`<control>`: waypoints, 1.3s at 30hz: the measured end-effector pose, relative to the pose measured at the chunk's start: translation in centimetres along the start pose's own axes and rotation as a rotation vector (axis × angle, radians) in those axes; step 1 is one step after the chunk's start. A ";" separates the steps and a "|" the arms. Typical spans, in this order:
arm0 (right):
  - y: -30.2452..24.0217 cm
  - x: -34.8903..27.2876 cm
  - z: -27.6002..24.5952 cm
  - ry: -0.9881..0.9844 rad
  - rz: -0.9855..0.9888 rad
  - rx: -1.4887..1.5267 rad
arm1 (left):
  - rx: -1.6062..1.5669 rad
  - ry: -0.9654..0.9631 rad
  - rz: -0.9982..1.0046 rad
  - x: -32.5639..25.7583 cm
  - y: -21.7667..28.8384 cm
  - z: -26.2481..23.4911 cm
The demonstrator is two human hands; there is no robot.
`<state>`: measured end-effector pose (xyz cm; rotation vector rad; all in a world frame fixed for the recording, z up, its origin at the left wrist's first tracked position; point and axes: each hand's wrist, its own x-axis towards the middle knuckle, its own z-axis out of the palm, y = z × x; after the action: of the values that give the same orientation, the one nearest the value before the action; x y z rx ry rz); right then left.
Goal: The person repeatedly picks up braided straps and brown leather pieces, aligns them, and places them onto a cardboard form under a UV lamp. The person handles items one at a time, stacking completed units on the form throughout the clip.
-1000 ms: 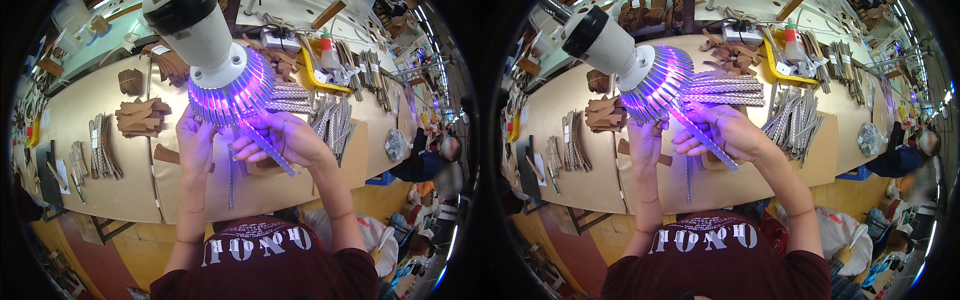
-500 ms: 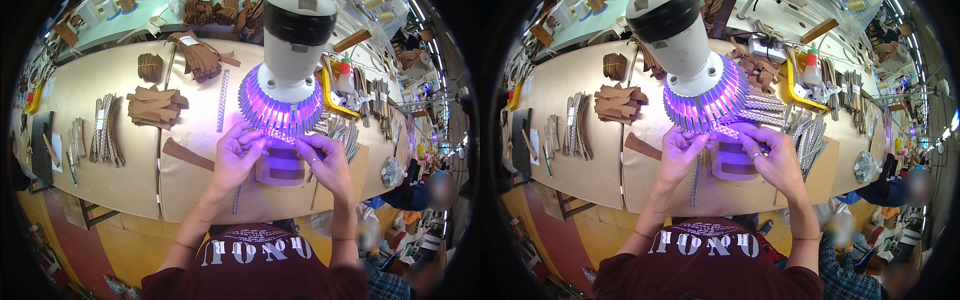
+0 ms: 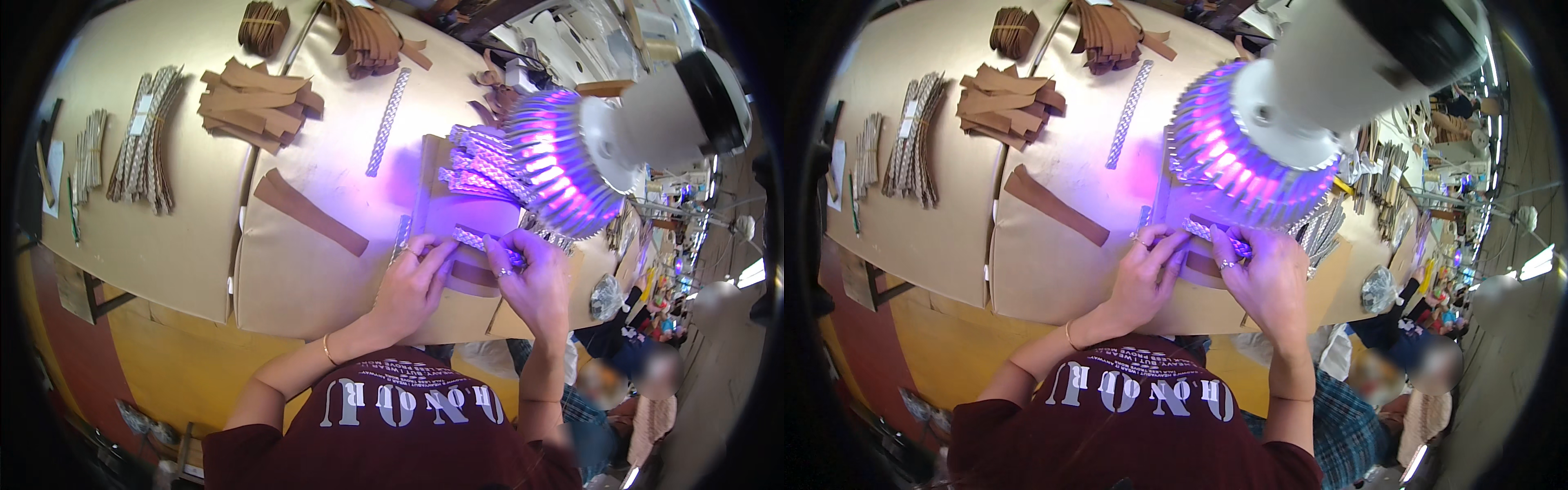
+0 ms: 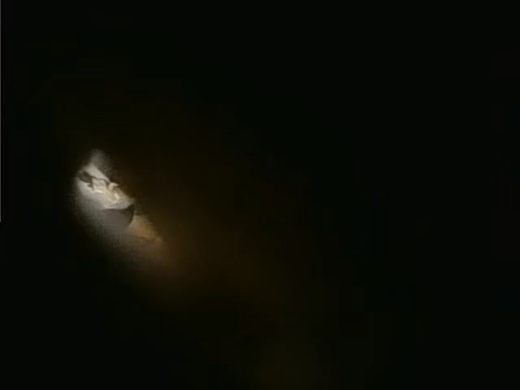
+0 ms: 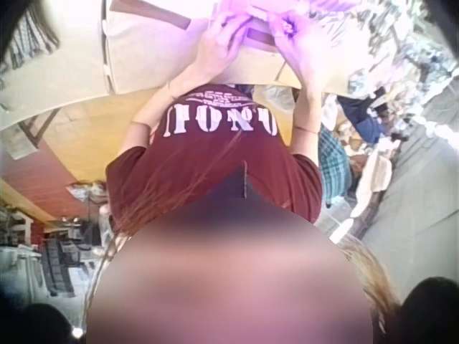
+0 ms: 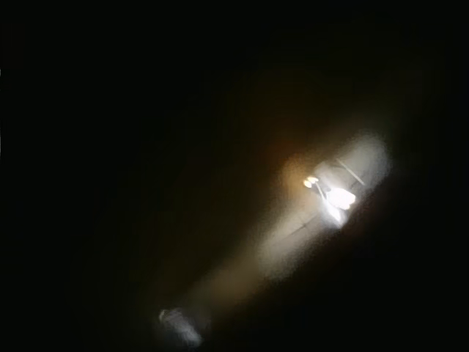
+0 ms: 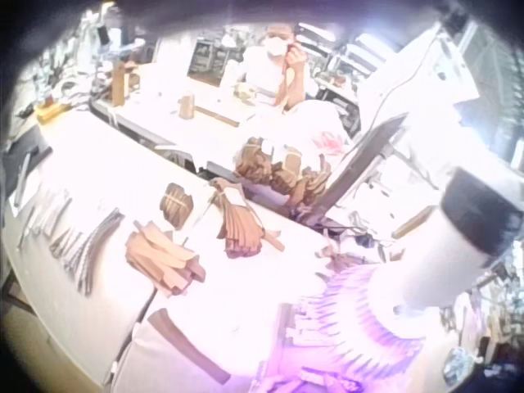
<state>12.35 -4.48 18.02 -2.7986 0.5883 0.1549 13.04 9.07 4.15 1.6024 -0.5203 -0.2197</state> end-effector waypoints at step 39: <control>-0.7 1.0 2.0 -0.072 0.206 -0.008 | -0.011 -0.046 0.039 -0.8 -0.9 0.1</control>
<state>13.43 -3.70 16.13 -2.7222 0.8588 0.2987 12.44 9.38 3.08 1.5781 -0.5846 -0.2302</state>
